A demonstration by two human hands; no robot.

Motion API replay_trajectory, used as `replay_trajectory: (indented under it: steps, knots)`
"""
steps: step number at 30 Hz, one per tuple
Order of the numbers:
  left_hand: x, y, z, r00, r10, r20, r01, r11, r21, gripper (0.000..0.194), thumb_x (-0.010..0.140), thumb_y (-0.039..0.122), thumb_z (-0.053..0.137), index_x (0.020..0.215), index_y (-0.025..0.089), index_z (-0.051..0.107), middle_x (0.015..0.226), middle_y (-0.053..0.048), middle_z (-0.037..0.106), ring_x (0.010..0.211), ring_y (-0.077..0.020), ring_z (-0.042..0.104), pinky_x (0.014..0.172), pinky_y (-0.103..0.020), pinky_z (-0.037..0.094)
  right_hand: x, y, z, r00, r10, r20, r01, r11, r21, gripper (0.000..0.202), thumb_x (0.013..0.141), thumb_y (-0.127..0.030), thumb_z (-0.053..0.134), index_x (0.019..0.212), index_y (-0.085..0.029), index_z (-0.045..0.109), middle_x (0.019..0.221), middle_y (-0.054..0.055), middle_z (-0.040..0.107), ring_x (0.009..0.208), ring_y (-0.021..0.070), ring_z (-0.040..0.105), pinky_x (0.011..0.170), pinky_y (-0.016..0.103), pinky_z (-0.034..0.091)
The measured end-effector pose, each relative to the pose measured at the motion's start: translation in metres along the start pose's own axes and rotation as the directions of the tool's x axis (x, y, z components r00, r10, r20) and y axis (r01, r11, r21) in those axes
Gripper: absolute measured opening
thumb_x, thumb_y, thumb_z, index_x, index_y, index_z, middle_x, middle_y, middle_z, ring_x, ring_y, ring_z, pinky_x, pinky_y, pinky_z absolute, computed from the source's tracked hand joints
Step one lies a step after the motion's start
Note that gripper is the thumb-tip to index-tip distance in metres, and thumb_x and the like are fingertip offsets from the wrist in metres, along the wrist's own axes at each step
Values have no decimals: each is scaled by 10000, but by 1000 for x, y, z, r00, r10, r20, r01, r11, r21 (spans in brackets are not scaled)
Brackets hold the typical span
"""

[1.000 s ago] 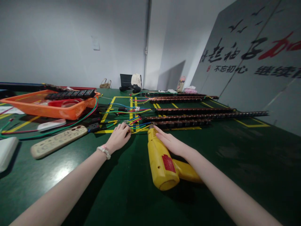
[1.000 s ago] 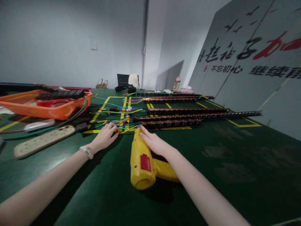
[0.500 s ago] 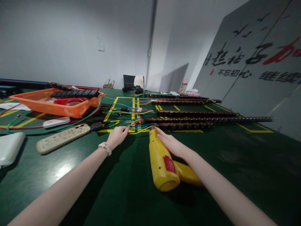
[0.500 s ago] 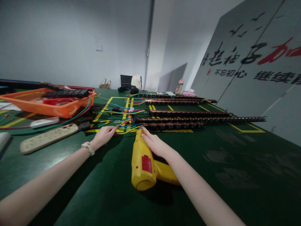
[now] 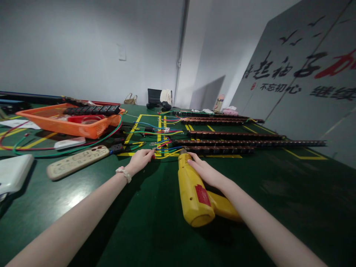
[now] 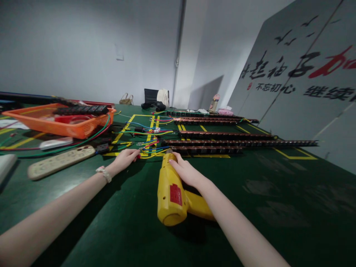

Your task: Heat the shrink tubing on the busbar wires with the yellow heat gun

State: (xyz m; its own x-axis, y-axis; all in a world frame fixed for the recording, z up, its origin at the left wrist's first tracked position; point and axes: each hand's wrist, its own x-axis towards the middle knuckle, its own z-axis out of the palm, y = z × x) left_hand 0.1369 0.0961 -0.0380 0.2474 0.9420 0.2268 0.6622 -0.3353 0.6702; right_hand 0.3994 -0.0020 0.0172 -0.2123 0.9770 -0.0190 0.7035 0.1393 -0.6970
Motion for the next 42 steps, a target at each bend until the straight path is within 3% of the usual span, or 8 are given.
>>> replay_trajectory:
  steps: [6,13,18,23,30,36,42]
  knots:
    - [4,-5,1,1000,-20,-20,17,987,-162,487,812,545,364,703,170,654,577,-2,545,569,-148,493,532,-255,324,0,-4,1,998,57,-13,-57,998,25,486,931,-460,330,1331,-185,343,1187,135,580,1031,248,563,919,388,378]
    - [4,-6,-3,997,65,45,-45,935,-353,279,758,393,473,831,172,627,748,-5,605,700,-147,529,661,-245,401,-2,-11,11,1000,5,23,-5,1000,22,545,924,-530,306,1370,-218,306,1132,132,606,997,256,581,885,398,396]
    - [6,-10,-3,995,93,40,-75,946,-315,282,759,358,433,843,167,622,763,-16,613,723,-159,547,688,-260,421,-1,-27,27,997,-25,78,23,1000,21,569,918,-537,318,1382,-206,309,1099,144,622,951,264,600,865,405,405]
    - [7,-10,-2,995,95,17,-86,953,-289,284,774,381,431,811,172,619,802,-30,639,744,-170,561,712,-275,430,6,-36,41,988,-87,124,82,995,49,572,912,-530,339,1374,-193,326,1204,155,570,1069,275,550,914,400,380]
    - [5,-5,-2,995,101,12,-94,961,-259,280,780,381,419,795,170,603,784,-34,626,754,-180,562,735,-296,443,14,-47,58,980,-120,158,113,992,50,606,904,-572,317,1384,-202,322,1143,153,600,1018,286,575,856,399,418]
    - [5,-8,0,992,126,1,-123,974,-192,294,804,380,391,804,173,601,784,-29,626,772,-182,562,728,-292,435,16,-47,60,981,-121,154,114,992,55,645,897,-601,303,1408,-208,301,1231,157,557,1114,294,529,937,422,366]
    - [1,-6,-1,990,141,-7,-140,973,-181,279,807,361,398,809,170,602,794,-28,637,757,-172,564,707,-275,430,14,-48,56,973,-133,186,120,989,82,702,893,-607,313,1441,-173,254,1382,166,423,1249,295,410,1033,437,270]
